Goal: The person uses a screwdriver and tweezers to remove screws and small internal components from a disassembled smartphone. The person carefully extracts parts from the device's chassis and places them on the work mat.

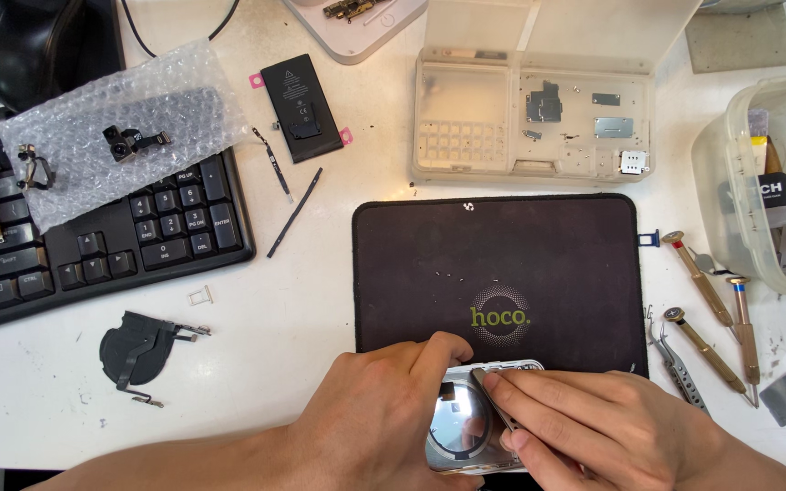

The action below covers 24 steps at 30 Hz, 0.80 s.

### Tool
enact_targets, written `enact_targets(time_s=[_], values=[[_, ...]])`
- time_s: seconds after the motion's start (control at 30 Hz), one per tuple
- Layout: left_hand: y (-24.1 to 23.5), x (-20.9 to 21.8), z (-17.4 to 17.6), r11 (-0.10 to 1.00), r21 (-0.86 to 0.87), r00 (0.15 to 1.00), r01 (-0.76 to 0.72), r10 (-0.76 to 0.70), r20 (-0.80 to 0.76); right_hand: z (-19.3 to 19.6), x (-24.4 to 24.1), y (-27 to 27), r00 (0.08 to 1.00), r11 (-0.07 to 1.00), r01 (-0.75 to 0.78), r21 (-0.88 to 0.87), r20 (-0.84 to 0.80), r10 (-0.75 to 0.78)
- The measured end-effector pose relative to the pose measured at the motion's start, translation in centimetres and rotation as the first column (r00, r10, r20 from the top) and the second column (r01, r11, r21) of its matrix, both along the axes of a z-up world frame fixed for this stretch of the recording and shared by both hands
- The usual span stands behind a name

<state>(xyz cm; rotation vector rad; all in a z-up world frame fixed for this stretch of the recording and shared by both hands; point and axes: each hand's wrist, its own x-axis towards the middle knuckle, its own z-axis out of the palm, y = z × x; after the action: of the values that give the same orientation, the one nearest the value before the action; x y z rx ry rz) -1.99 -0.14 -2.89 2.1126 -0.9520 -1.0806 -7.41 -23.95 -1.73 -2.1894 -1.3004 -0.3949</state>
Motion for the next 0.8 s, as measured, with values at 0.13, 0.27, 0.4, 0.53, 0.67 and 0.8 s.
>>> enact_targets(time_s=[0.13,0.27,0.4,0.53,0.67,0.8], values=[[0.1,-0.1,0.0,1.000,-0.019,1.000,-0.002,0.002,0.005,-0.1,-0.1,0.1,1.000,1.000,0.017,0.021,-0.015,-0.016],[0.3,-0.1,-0.1,1.000,-0.015,1.000,-0.005,0.005,0.001,-0.4,0.2,0.1,0.999,0.997,0.027,0.075,0.015,-0.028],[0.3,-0.8,0.0,0.980,-0.198,0.979,0.036,0.005,0.203,1.3,-2.3,-1.9,0.908,0.978,0.209,0.009,-0.374,-0.191],[0.9,-0.9,0.0,0.916,-0.373,0.902,0.151,0.027,0.430,-0.5,-3.0,-3.9,0.821,0.731,0.496,0.469,-0.527,-0.219],[1.2,-0.9,0.4,0.865,-0.427,0.838,0.263,0.015,0.546,-1.5,-3.0,-4.7,0.777,0.538,0.616,0.575,-0.555,-0.296],[0.9,-1.1,0.2,0.873,-0.389,0.807,0.294,-0.009,0.590,-1.1,-2.9,-4.0,0.768,0.490,0.611,0.621,-0.614,-0.179]])
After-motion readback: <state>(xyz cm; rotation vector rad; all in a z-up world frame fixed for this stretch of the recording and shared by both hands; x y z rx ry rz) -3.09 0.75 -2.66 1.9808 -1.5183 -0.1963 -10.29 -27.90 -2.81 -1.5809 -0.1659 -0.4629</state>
